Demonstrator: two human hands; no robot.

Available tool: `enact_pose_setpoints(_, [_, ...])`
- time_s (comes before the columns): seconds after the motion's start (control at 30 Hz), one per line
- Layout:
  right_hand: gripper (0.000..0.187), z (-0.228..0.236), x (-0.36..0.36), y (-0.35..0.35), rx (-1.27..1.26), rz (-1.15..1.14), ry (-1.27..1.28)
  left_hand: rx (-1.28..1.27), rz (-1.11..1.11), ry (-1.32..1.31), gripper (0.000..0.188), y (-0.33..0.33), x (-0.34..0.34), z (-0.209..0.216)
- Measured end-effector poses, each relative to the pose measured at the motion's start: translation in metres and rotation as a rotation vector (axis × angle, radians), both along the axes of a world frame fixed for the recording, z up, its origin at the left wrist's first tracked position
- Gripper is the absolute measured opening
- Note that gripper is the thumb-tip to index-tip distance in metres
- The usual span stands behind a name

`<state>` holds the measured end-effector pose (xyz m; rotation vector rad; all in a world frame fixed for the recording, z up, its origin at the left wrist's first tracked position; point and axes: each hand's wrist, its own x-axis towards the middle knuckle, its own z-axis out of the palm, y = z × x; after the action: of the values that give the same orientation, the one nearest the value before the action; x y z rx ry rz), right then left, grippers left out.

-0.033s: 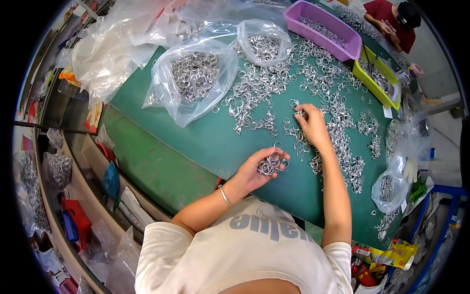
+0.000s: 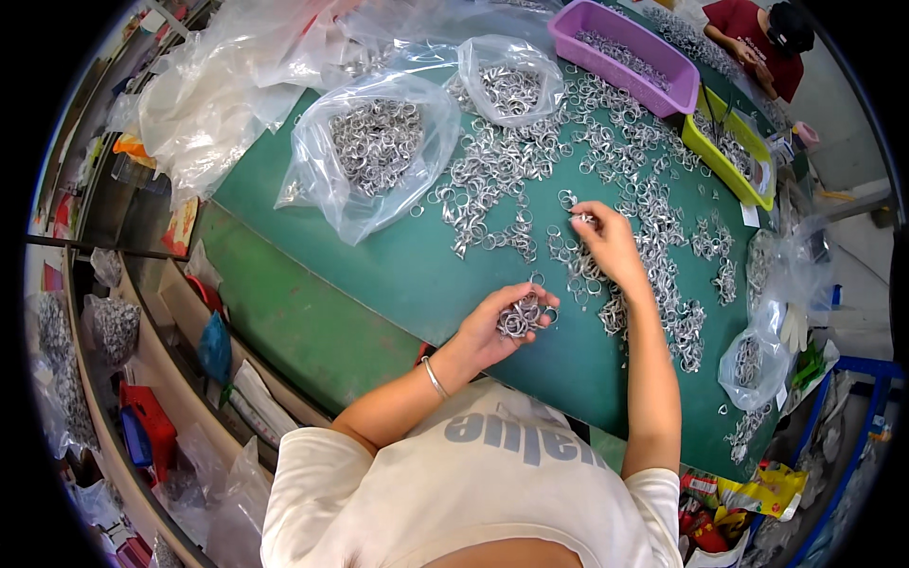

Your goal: The person assembles small metal keychains by hand at a green workbench. They pick up individual metal rings and clasps, link them together, and place the finished keychains into a clear plastic bag. The process is repetitive and involves handling many small parts spread across the table.

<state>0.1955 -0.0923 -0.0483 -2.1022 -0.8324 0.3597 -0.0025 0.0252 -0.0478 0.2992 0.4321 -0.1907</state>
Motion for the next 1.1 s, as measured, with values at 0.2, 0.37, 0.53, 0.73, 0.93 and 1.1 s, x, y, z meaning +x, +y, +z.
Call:
enact_pose_setpoints(0.2, [0.028,0.009,0.009,-0.019,-0.027,-0.070,-0.104,-0.002,0.021,-0.108,0.021,0.001,0.000,-0.003])
enact_pose_setpoints(0.37, [0.023,-0.001,0.006,0.016,-0.101,-0.157,-0.495,-0.029,-0.006,-0.111,0.019,-0.008,0.003,-0.003])
enact_pose_setpoints(0.53, [0.012,-0.005,0.006,0.020,-0.097,-0.162,-0.428,0.045,-0.004,-0.124,0.019,-0.006,0.003,-0.001])
enact_pose_setpoints(0.73, [0.012,0.031,-0.027,-0.007,0.094,-0.039,0.253,0.101,0.064,-0.014,0.033,-0.003,0.006,0.006])
enact_pose_setpoints(0.93, [0.019,0.065,-0.050,-0.011,0.104,0.386,0.245,-0.080,0.052,-0.060,0.029,0.003,0.009,-0.006])
enact_pose_setpoints(1.1, [0.055,0.023,-0.034,0.048,0.181,0.257,-0.022,-0.072,-0.001,-0.147,0.015,0.006,-0.004,-0.017])
